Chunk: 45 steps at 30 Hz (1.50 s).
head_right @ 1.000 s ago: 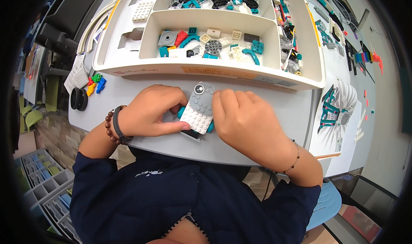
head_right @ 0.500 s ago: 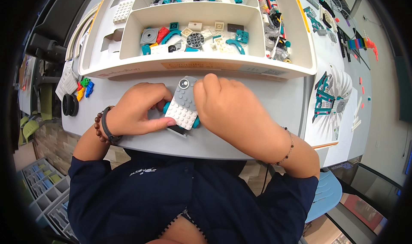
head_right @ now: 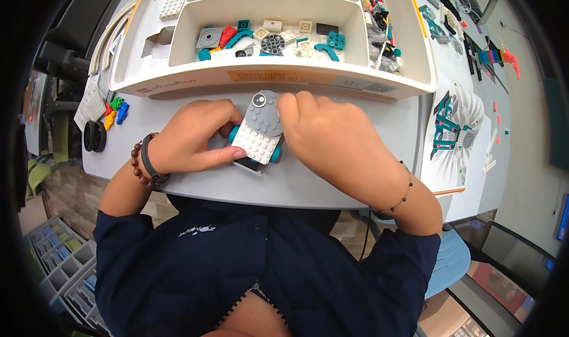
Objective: The person assembles LEGO Education bricks by selecting pieces from a compartmentalized tray and connecting them on a table. They repeatedly pick, align, and press together white, teal, and black bricks to build small structures, occasionally adjusting the arrangement.
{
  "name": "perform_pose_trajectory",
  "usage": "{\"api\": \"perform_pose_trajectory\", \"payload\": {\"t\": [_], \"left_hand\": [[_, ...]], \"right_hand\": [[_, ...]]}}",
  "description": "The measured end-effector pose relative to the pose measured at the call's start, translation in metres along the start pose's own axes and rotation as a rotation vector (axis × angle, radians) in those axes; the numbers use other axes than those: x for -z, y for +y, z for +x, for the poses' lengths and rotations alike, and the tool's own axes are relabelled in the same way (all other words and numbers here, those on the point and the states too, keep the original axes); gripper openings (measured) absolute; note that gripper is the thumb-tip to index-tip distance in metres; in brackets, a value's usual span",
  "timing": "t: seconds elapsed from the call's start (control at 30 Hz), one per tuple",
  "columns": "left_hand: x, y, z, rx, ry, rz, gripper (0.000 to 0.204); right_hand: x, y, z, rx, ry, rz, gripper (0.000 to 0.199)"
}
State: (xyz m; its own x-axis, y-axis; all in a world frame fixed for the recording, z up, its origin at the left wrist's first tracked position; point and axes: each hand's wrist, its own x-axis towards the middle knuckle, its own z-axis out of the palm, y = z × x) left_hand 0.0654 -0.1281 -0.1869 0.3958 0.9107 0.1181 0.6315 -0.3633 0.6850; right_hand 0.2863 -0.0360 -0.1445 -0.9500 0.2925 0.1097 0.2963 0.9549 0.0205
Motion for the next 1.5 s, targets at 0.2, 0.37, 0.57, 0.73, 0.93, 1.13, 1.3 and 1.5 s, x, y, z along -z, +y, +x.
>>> {"api": "perform_pose_trajectory", "payload": {"t": [0.2,0.37,0.57,0.73,0.93,1.13,1.3,1.5], "left_hand": [[-0.003,-0.001,0.001,-0.107,0.051,0.082,0.043],[-0.006,-0.003,-0.001,-0.129,0.076,0.052,0.040],[-0.006,-0.003,-0.003,-0.115,0.065,0.068,0.042],[-0.008,-0.003,-0.004,-0.135,0.100,0.074,0.042],[-0.008,-0.002,-0.005,-0.155,0.114,0.076,0.041],[-0.008,0.000,-0.006,-0.123,0.107,0.079,0.040],[-0.007,0.000,-0.004,-0.102,0.073,0.070,0.039],[-0.006,0.001,-0.003,-0.137,0.106,0.078,0.040]], "right_hand": [[0.017,0.001,0.012,0.123,-0.216,-0.197,0.013],[0.027,0.010,0.031,0.344,-0.255,-0.149,0.009],[0.027,0.003,0.043,0.371,-0.459,-0.255,0.004],[0.021,-0.004,0.043,0.283,-0.434,-0.243,0.003],[0.016,-0.002,0.037,0.195,-0.397,-0.275,0.009],[0.042,0.009,0.029,-0.090,-0.238,0.048,0.015],[0.084,0.049,0.008,-0.526,-0.058,0.124,0.020],[0.072,0.080,-0.014,-0.656,-0.014,-0.013,0.019]]}}
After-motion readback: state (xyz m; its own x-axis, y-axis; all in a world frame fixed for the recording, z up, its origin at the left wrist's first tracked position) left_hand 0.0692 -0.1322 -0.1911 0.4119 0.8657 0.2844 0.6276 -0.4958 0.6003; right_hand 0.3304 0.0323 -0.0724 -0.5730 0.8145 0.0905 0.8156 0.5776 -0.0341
